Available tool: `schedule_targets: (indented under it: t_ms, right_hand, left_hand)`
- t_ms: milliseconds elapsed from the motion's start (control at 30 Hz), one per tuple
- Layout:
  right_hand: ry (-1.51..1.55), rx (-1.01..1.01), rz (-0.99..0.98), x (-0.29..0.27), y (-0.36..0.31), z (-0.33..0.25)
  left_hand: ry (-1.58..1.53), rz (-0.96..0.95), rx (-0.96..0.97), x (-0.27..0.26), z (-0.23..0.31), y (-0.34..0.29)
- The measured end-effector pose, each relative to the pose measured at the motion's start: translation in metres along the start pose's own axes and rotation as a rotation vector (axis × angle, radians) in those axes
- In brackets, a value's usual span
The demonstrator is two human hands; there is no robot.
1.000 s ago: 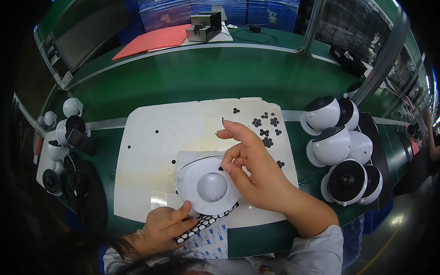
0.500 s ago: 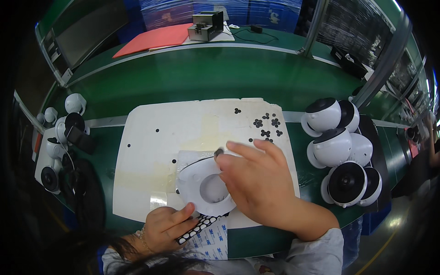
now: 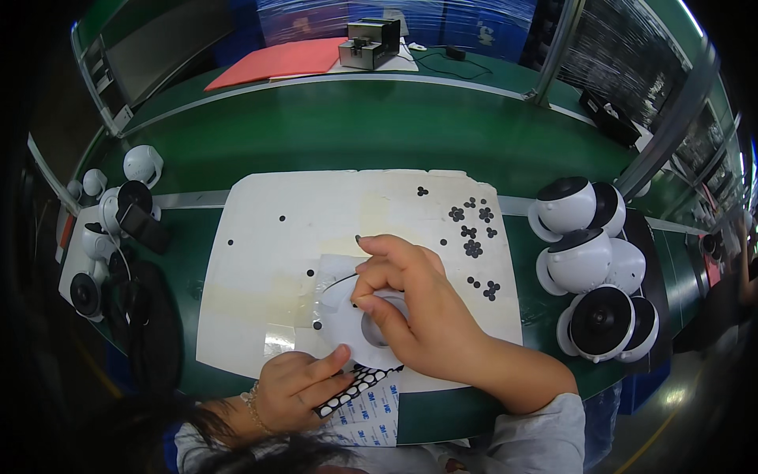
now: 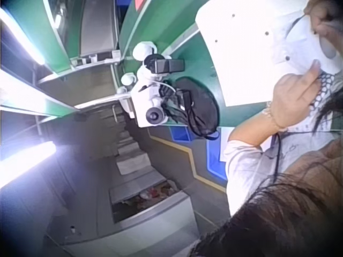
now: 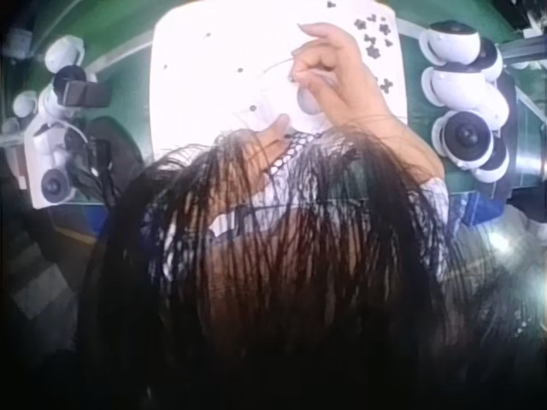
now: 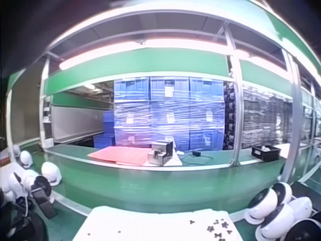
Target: The person assembles white dome security cameras by hand. They pick up a camera housing, peel small black circular stickers from a sheet, and apply them to the base of the camera. The person then places the finished camera on the table and repeats the process with a new unit.
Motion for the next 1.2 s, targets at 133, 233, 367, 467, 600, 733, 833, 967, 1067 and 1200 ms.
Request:
schedule_targets:
  t_ms: [133, 233, 367, 467, 600, 733, 833, 967, 1067, 1200]
  right_hand:
    - [-0.024, 0.005, 0.022, 0.000, -0.002, 0.000]
    - [-0.220, -0.030, 0.092, 0.001, -0.010, -0.003]
    - [-0.651, -0.093, 0.044, 0.003, -0.022, -0.028]
    - [-0.442, -0.069, 0.120, -0.005, -0.041, -0.017]
    - [-0.181, 0.048, 0.073, 0.002, -0.053, 0.000]
    - [-0.139, 0.093, -0.004, 0.012, -0.051, -0.001]
    - [-0.145, 0.094, -0.011, 0.014, -0.049, -0.001]
    - [-0.158, 0.094, -0.005, 0.014, -0.049, -0.001]
    - [-0.153, 0.094, -0.004, 0.015, -0.049, -0.001]
    - [-0.145, 0.094, 0.005, 0.014, -0.049, 0.000]
  left_hand:
    - [0.009, 0.000, 0.012, 0.000, 0.001, 0.000]
    - [0.012, -0.017, 0.011, 0.002, 0.000, 0.000]
    - [0.020, -0.010, 0.009, 0.001, -0.001, -0.001]
    - [0.016, -0.008, 0.019, 0.002, 0.000, 0.000]
    - [-0.014, -0.009, 0.001, 0.005, -0.004, -0.003]
    - [-0.045, -0.008, 0.005, 0.004, -0.005, -0.001]
    - [-0.066, -0.001, -0.007, 0.004, -0.006, -0.002]
    - [-0.078, 0.002, -0.011, 0.003, -0.006, -0.001]
    - [-0.058, 0.021, -0.006, 0.003, -0.006, -0.002]
    - [-0.059, 0.029, -0.003, 0.004, -0.006, -0.002]
Point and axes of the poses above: each hand's wrist, its own y-axis towards the middle knuckle, its own x-axis out of the palm, z = x × y, the point moved 7 cm from there along y, towards the middle knuckle, and after that the axes turned 7 degrees about -z, right-handed, at the moved point
